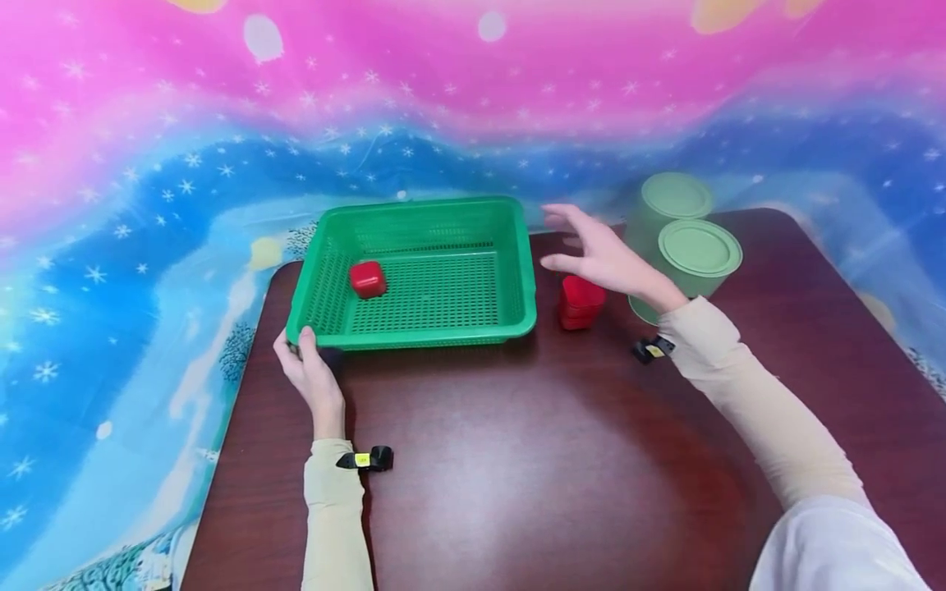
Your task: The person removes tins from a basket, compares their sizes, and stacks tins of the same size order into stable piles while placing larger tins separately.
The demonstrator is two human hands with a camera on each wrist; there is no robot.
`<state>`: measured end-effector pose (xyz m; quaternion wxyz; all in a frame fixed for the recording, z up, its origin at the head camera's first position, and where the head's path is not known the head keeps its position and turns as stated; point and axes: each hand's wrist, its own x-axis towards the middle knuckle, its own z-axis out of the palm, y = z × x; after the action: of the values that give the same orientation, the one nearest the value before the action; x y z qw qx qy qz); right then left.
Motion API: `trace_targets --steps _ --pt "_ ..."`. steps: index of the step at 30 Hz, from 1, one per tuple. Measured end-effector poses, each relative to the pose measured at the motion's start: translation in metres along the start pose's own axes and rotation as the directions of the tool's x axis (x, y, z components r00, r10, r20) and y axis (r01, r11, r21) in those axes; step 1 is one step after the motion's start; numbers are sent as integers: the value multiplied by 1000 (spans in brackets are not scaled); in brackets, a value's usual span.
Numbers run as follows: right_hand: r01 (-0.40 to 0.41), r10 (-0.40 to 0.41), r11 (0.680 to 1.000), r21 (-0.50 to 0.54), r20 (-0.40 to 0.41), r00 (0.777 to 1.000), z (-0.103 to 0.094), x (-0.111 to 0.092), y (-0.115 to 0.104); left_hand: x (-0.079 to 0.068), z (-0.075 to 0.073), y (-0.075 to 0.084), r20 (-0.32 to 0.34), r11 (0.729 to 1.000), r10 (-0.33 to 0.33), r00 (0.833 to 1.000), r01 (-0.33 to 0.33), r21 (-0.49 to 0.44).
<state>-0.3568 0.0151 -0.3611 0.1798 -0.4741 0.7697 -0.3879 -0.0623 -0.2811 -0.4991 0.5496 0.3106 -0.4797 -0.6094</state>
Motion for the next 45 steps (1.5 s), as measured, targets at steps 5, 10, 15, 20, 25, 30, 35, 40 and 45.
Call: trace_targets --steps 5,10,15,20,25,30,35,40,45 --pt "94 -92 994 -48 34 995 18 49 -39 2 -3 1 -5 1000 2 1000 -2 -15" --pt "150 -134 983 -109 137 981 41 96 -71 2 -2 0 13 999 2 1000 -2 -34" --pt "193 -137 965 -178 286 949 75 140 -91 4 1 -2 19 999 3 1000 -2 -37" --pt "186 -58 949 -255 440 896 106 171 -91 -3 13 -6 37 999 -7 999 8 -45" --pt "172 62 917 -360 554 830 135 188 -84 -11 24 -7 47 999 -5 999 7 -39" --pt "98 169 909 -404 574 801 156 195 -63 -21 34 -9 64 999 -17 998 19 -30" --pt "97 201 889 -447 574 794 174 197 -42 -28 36 -12 88 1000 -25 996 26 -14" --pt "142 144 895 -424 574 806 184 199 -38 -26 32 -11 82 1000 0 997 1 -18" --pt "113 92 932 -345 526 846 166 199 -42 -23 31 -9 90 1000 9 996 -8 -15"
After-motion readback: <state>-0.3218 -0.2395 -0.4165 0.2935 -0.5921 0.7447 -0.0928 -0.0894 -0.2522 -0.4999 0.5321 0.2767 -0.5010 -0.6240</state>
